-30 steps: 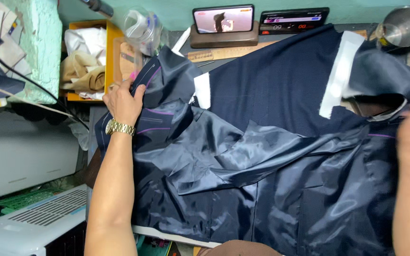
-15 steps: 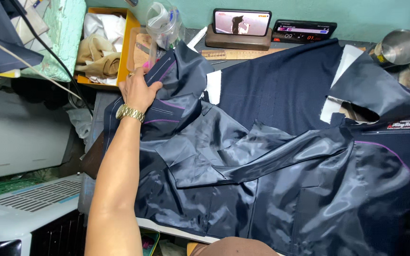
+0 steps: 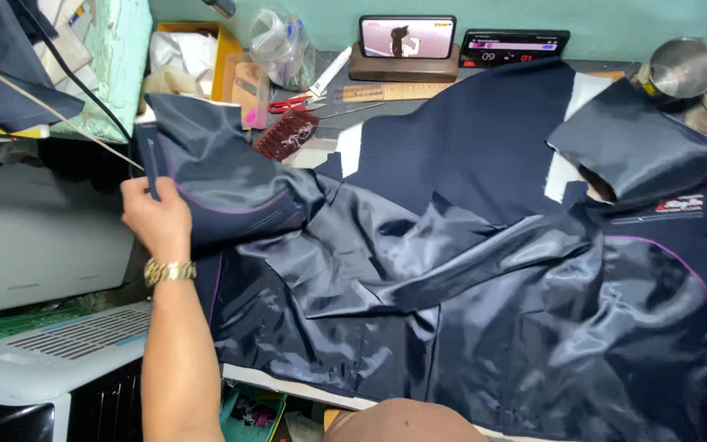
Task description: The person irons the inner lining of a dark jacket on a work table, smoothing the fabric by hand and using a steam iron.
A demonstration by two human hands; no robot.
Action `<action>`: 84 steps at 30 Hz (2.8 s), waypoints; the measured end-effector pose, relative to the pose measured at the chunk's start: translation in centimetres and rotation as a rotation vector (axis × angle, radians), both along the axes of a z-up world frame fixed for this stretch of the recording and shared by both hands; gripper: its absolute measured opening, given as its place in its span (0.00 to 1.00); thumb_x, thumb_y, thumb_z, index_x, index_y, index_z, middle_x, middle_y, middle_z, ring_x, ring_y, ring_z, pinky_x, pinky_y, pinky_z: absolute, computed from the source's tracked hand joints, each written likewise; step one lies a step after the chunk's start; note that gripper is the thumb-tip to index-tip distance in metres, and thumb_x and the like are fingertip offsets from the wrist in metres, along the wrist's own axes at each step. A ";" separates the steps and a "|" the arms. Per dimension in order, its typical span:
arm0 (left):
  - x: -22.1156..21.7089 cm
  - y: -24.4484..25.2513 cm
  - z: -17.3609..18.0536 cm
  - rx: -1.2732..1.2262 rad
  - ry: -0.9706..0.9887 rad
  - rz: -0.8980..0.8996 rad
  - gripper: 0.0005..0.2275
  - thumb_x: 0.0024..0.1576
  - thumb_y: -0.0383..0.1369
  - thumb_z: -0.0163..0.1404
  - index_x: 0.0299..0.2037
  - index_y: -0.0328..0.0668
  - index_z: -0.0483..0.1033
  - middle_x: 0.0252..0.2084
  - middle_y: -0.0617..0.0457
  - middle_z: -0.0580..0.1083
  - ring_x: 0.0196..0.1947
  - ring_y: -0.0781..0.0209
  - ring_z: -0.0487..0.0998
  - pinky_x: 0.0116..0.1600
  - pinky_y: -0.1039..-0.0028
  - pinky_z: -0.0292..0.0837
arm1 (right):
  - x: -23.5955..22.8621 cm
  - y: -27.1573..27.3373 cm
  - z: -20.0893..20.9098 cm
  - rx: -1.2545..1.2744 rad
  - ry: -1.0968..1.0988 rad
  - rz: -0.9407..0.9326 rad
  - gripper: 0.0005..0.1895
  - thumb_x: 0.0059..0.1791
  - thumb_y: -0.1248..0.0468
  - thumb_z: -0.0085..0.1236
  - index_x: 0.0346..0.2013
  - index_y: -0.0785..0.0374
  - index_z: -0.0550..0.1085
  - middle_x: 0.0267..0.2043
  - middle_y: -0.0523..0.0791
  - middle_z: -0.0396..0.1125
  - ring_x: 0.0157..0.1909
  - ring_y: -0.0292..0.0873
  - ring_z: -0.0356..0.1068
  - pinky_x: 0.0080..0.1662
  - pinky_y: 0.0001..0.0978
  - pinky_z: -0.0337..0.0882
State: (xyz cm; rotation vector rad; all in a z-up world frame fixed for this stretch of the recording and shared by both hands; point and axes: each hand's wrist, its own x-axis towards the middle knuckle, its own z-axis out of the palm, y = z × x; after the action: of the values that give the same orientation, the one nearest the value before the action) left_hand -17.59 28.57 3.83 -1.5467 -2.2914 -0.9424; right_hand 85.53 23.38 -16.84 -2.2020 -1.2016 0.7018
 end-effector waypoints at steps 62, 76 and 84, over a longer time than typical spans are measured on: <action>30.4 -1.5 -0.6 -1.481 -0.176 -1.303 0.18 0.63 0.46 0.40 0.40 0.43 0.80 0.40 0.41 0.82 0.45 0.34 0.81 0.48 0.50 0.76 | -45.7 -2.0 22.1 -0.831 0.332 1.030 0.18 0.52 0.46 0.52 0.45 0.52 0.81 0.39 0.47 0.79 0.50 0.54 0.77 0.50 0.47 0.75; 33.8 7.0 -6.9 -0.247 0.201 -0.906 0.17 0.48 0.30 0.54 0.49 0.54 0.79 0.43 0.46 0.74 0.45 0.42 0.77 0.44 0.57 0.73 | -39.9 6.6 11.1 0.652 -0.427 0.675 0.10 0.55 0.60 0.56 0.45 0.62 0.78 0.56 0.53 0.69 0.60 0.56 0.68 0.62 0.47 0.65; 27.1 8.1 -5.1 -0.290 0.094 -0.777 0.16 0.57 0.26 0.49 0.57 0.39 0.74 0.57 0.40 0.72 0.55 0.40 0.74 0.58 0.50 0.66 | -33.5 1.7 20.0 0.677 -0.420 0.282 0.10 0.56 0.73 0.62 0.52 0.71 0.80 0.49 0.55 0.74 0.52 0.58 0.72 0.55 0.47 0.70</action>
State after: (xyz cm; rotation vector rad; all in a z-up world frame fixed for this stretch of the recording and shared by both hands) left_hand 9.54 36.68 -1.26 -2.6298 -1.8099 -0.6567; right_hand 52.01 25.09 3.14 -1.6529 -1.6739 -0.0995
